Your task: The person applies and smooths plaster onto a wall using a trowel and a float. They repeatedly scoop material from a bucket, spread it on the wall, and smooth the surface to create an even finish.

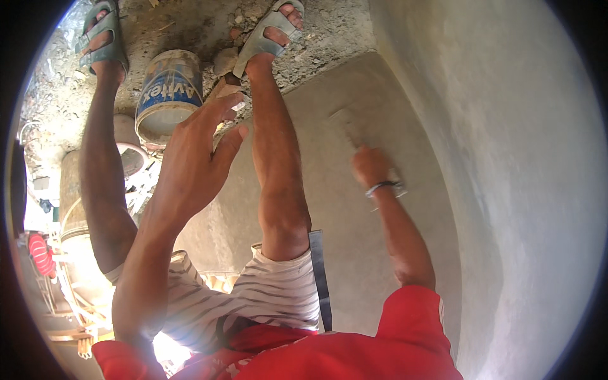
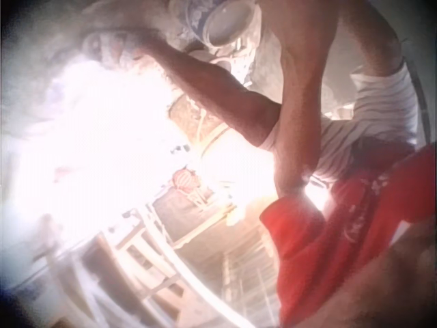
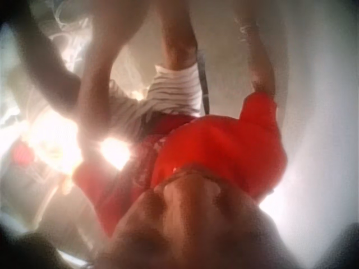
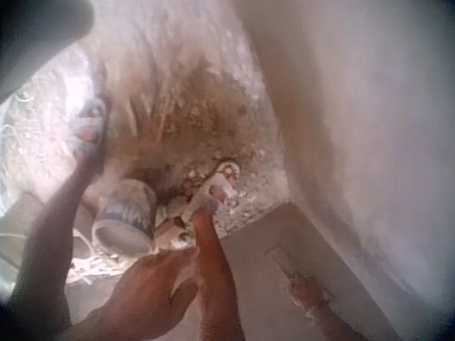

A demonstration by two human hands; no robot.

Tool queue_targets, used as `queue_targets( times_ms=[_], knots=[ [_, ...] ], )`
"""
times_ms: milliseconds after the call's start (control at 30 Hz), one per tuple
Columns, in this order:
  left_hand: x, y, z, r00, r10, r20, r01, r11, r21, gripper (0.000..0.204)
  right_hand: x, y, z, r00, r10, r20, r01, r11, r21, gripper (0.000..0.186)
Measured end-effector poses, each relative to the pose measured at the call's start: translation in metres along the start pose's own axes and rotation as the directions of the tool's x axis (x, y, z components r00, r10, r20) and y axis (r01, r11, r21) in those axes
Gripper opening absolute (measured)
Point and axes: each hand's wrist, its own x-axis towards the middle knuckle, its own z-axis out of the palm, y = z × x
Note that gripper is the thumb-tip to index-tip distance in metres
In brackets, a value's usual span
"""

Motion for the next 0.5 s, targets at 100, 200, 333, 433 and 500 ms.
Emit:
queue_targets(
  times_ms=[100,200,333,433,500],
  knots=[
    [0.0,-0.002,-0.001,1.0,0.008,-0.01,-0.009,0.999,-0.045,0.039,-0.028,-0.058,0.041,0.969,-0.149,0.198,0.15,0.989,0.01,0.027],
    [-0.003,-0.001,-0.005,1.0,-0.004,-0.024,0.003,0.999,-0.032,0.038,-0.028,-0.07,0.028,0.968,-0.155,0.199,0.15,0.988,0.041,0.027],
    [-0.012,-0.005,-0.012,1.0,-0.019,0.016,0.019,1.0,0.013,0.039,0.036,-0.017,-0.025,0.987,-0.084,-0.138,0.079,0.996,-0.038,0.029],
    [-0.014,-0.01,-0.017,0.999,-0.018,0.035,0.017,0.999,0.031,0.039,0.058,-0.01,-0.016,0.984,0.061,-0.167,-0.06,0.998,0.016,0.03],
    [-0.016,-0.013,-0.02,0.999,-0.014,0.039,0.011,0.998,0.063,0.04,0.05,-0.024,0.019,0.985,-0.1,-0.139,0.091,0.994,-0.068,0.029]
  ],
)
